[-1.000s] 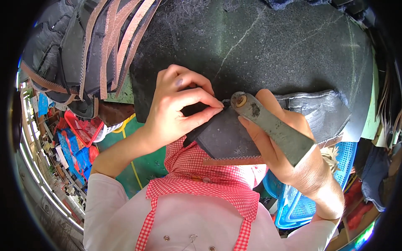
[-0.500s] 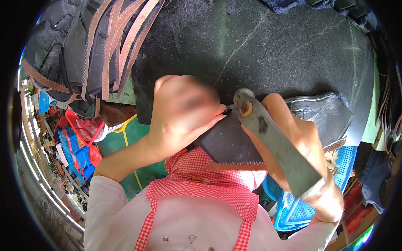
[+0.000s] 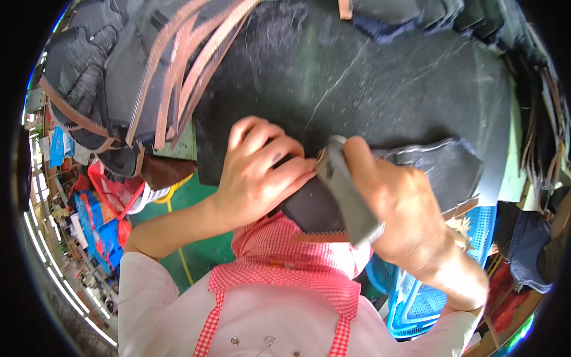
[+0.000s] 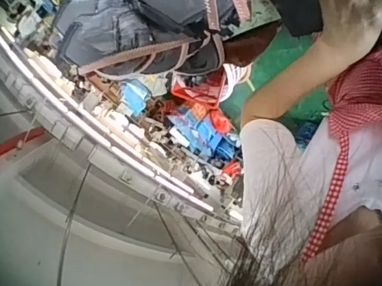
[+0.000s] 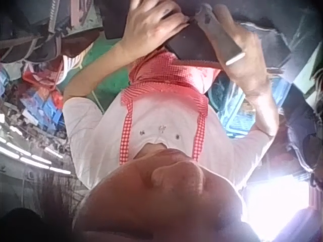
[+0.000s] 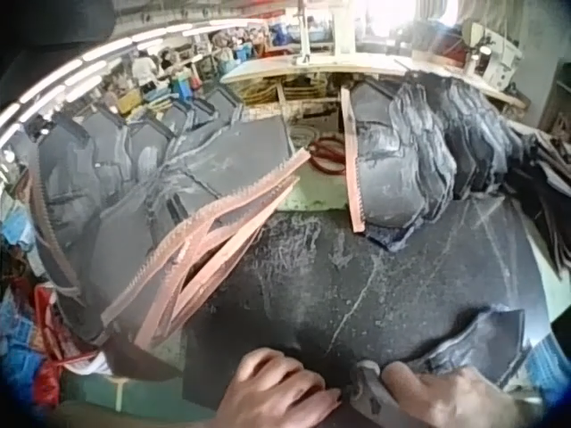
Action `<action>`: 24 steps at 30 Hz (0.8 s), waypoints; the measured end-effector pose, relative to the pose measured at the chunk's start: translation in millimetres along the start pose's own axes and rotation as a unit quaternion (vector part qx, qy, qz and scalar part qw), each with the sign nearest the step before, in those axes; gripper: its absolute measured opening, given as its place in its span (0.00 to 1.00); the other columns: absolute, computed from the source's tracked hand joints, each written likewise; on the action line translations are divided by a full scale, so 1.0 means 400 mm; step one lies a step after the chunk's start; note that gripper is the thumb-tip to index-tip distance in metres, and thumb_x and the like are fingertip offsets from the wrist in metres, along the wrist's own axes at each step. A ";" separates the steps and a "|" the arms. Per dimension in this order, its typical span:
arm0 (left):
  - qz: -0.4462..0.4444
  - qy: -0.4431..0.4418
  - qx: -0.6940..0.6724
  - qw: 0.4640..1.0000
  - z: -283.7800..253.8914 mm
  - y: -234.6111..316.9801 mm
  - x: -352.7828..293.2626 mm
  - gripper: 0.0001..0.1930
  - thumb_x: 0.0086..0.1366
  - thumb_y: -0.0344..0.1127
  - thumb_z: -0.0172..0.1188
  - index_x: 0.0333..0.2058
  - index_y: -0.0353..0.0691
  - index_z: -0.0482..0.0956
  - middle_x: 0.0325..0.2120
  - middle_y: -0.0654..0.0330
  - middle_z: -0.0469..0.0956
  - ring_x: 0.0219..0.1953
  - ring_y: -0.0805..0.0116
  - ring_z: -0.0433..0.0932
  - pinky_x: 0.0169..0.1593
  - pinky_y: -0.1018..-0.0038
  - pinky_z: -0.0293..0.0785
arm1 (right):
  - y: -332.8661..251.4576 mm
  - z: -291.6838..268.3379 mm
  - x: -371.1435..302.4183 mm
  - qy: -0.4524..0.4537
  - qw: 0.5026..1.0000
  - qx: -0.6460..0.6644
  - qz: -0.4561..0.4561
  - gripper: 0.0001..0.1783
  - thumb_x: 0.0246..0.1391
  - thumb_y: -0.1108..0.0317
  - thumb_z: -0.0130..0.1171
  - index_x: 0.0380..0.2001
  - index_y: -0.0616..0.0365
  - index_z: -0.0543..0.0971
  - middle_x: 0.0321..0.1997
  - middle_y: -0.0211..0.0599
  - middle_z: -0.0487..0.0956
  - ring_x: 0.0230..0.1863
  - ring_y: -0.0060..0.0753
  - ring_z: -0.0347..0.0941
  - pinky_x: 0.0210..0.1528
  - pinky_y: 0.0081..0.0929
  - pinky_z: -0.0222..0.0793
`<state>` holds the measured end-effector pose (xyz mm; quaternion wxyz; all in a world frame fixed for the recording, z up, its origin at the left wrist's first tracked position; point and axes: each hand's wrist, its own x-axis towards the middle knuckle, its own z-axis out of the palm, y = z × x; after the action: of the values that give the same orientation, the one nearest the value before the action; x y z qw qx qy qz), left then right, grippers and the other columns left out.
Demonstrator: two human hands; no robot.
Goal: Hammering and flattening leather shoe components on a workbench in a factory setting.
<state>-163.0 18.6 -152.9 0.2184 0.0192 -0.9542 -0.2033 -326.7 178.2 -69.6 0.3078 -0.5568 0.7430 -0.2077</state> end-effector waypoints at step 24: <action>-0.211 0.143 0.089 0.963 -0.440 -0.264 0.044 0.20 0.62 0.29 0.67 0.53 0.44 0.79 0.45 0.50 0.71 0.49 0.51 0.75 0.57 0.64 0.69 | 0.498 -0.415 0.251 0.437 0.886 -0.069 0.141 0.15 0.55 0.63 0.63 0.39 0.65 0.78 0.32 0.46 0.83 0.34 0.46 0.84 0.39 0.41 0.78</action>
<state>-109.6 -147.2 -42.8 0.3025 0.2680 -0.9016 -0.1545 -599.6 135.1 -101.8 -0.0616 -0.3191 0.8852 -0.3329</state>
